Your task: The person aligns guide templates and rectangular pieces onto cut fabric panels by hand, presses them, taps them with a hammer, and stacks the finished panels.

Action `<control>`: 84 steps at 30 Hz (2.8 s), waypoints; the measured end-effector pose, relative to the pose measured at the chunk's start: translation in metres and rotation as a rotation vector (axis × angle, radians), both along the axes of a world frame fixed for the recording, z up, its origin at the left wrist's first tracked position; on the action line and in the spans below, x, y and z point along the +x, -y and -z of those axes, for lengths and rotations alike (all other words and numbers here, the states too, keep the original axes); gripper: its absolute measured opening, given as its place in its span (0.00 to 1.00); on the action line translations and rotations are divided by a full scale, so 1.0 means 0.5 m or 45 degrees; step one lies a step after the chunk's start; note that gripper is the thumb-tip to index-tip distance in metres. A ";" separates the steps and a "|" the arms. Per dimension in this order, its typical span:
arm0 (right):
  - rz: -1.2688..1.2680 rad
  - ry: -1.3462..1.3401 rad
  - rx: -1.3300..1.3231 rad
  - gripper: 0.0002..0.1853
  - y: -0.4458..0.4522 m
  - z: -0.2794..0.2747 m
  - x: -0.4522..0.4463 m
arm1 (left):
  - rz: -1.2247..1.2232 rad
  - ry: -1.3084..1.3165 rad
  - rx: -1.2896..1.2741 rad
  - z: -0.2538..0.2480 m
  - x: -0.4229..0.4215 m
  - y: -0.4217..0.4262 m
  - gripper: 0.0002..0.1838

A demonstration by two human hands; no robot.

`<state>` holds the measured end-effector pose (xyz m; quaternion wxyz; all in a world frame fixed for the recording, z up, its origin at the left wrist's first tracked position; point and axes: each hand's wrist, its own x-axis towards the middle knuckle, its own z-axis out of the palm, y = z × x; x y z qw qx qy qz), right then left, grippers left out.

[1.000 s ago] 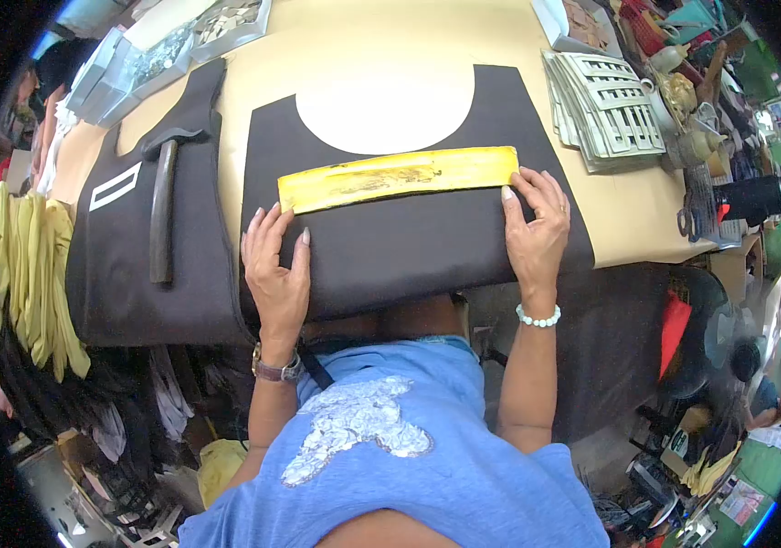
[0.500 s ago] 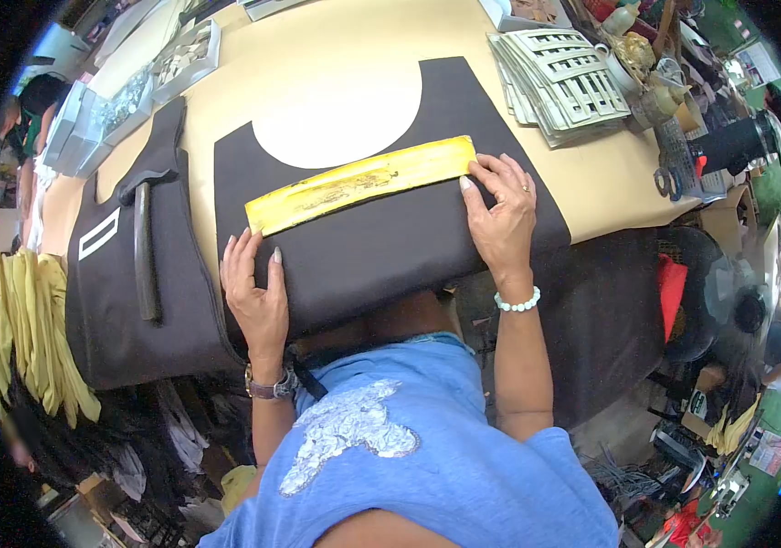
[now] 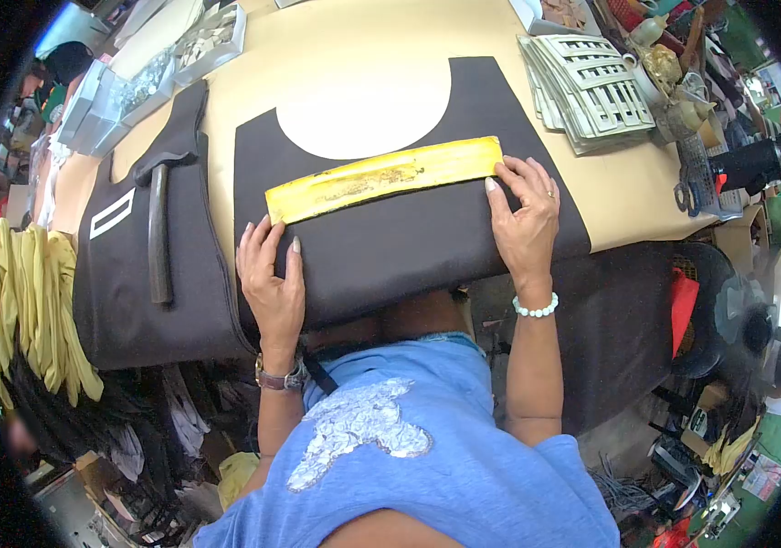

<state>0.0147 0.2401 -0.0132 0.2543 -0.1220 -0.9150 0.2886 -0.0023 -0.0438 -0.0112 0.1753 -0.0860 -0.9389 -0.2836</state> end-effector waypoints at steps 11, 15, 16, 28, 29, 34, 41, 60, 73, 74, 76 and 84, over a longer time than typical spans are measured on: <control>-0.089 0.150 0.549 0.12 0.001 -0.028 -0.020 | 0.133 0.040 -0.704 -0.049 -0.034 -0.048 0.19; -0.138 0.249 0.656 0.12 0.026 -0.054 -0.025 | 0.096 -0.113 -0.916 -0.038 -0.033 -0.078 0.19; -0.131 0.272 0.670 0.12 0.032 -0.052 -0.027 | 0.120 -0.129 -0.884 -0.036 -0.035 -0.083 0.19; -0.032 0.023 0.107 0.11 -0.112 -0.083 -0.100 | 0.290 -0.022 -0.726 -0.033 -0.059 -0.117 0.18; 0.072 -0.069 0.204 0.09 -0.143 -0.088 -0.109 | 0.298 -0.038 -0.736 -0.033 -0.060 -0.116 0.18; 0.420 -0.088 0.312 0.09 -0.250 -0.096 -0.168 | 0.309 0.002 -0.781 -0.036 -0.061 -0.118 0.18; 0.774 0.286 0.410 0.26 -0.225 -0.095 -0.257 | 0.304 -0.103 -0.787 -0.031 -0.061 -0.116 0.16; 0.733 -0.026 0.535 0.12 -0.212 -0.139 -0.207 | 0.461 0.080 -0.541 -0.076 -0.101 -0.079 0.06; -0.294 0.106 -1.091 0.21 -0.004 -0.096 0.011 | 0.621 0.520 0.293 -0.063 -0.147 0.019 0.26; -0.287 0.124 -1.111 0.20 0.011 -0.081 0.013 | 0.634 0.551 0.293 -0.068 -0.149 0.021 0.28; -0.185 0.153 -1.169 0.21 0.049 -0.072 0.009 | 0.642 0.560 0.330 -0.060 -0.152 0.025 0.28; -0.125 0.229 -1.068 0.22 0.080 -0.044 -0.016 | 0.675 0.572 0.361 -0.054 -0.153 0.033 0.30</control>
